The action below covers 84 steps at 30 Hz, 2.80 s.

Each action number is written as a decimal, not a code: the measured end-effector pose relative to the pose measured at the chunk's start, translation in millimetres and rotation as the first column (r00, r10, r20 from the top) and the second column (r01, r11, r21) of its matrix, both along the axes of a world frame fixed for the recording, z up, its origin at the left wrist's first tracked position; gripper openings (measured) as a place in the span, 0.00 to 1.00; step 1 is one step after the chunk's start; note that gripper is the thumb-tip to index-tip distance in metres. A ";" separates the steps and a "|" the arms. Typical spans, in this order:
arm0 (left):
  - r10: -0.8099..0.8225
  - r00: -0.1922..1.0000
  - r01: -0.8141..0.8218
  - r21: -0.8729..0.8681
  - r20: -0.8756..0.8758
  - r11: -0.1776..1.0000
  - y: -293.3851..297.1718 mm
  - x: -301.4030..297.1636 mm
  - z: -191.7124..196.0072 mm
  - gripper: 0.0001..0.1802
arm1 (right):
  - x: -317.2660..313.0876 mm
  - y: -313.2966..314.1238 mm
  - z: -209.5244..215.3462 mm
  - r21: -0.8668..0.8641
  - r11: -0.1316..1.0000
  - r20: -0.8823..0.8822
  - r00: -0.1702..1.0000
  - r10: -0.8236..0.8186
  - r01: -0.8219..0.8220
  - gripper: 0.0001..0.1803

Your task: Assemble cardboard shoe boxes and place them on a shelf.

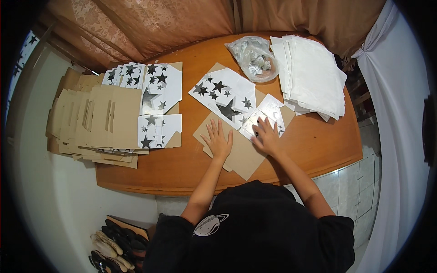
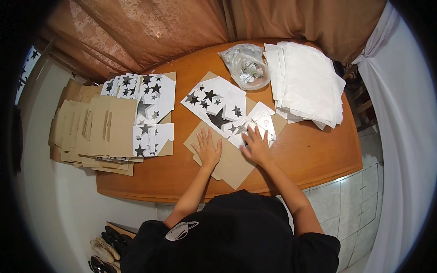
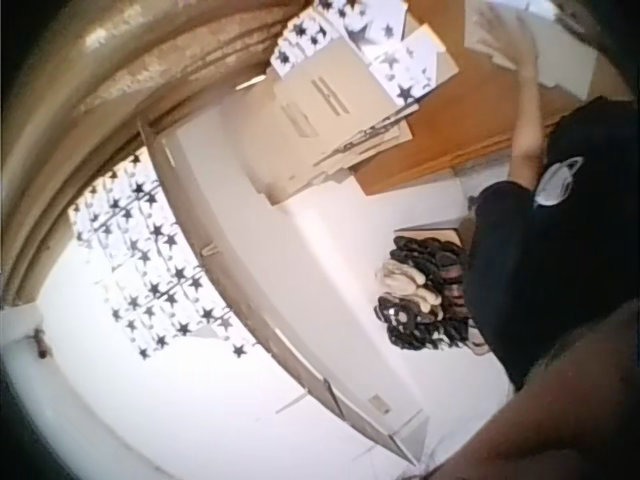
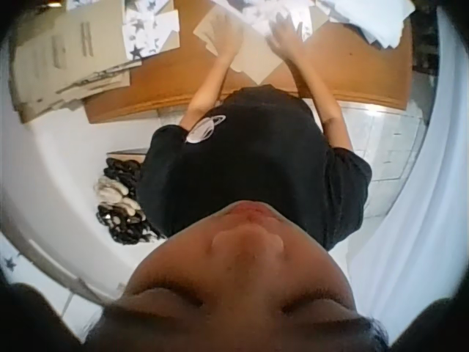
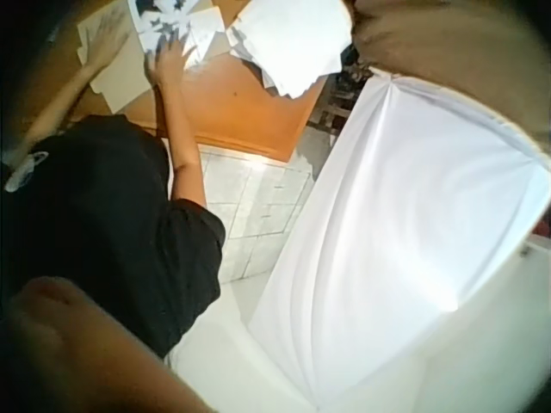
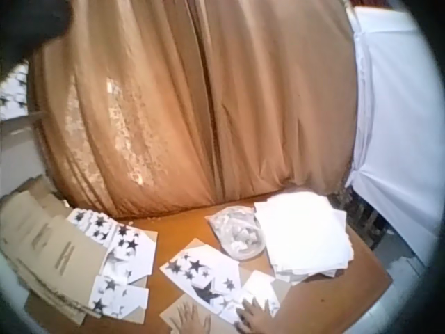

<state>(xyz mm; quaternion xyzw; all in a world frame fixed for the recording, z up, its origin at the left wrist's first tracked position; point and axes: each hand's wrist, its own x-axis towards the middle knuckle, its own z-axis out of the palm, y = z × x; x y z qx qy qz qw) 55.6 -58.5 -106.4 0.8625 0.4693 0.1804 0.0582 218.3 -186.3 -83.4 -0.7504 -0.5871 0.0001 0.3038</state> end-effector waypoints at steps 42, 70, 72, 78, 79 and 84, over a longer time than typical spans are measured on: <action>0.413 0.901 -0.370 -0.265 0.131 0.890 -35.5 -34.7 -2.0 0.47 | 5.6 -38.6 -8.4 0.512 0.853 -0.260 0.965 0.040 0.103 0.25; -0.386 0.658 0.292 0.253 0.646 0.922 36.4 -81.9 66.9 0.31 | 20.9 -21.3 11.1 0.559 0.829 -0.134 0.986 0.094 -0.003 0.19; -0.306 0.712 0.295 0.126 0.632 0.947 35.4 -87.7 76.8 0.30 | 17.9 -25.6 20.2 0.425 0.903 -0.216 0.975 0.042 0.055 0.20; -0.396 0.733 0.496 -0.037 0.553 0.867 48.4 -108.5 113.5 0.38 | 41.0 -40.5 55.7 0.348 0.901 -0.123 0.940 0.319 -0.260 0.20; -0.416 0.748 0.524 -0.075 0.517 0.848 52.8 -116.0 116.7 0.39 | 44.4 -43.5 60.9 0.344 0.902 -0.127 0.939 0.321 -0.261 0.20; -0.457 0.805 0.534 -0.126 0.379 0.836 61.8 -126.4 141.7 0.39 | 61.6 -55.1 61.7 0.228 0.883 -0.130 0.886 0.446 -0.411 0.29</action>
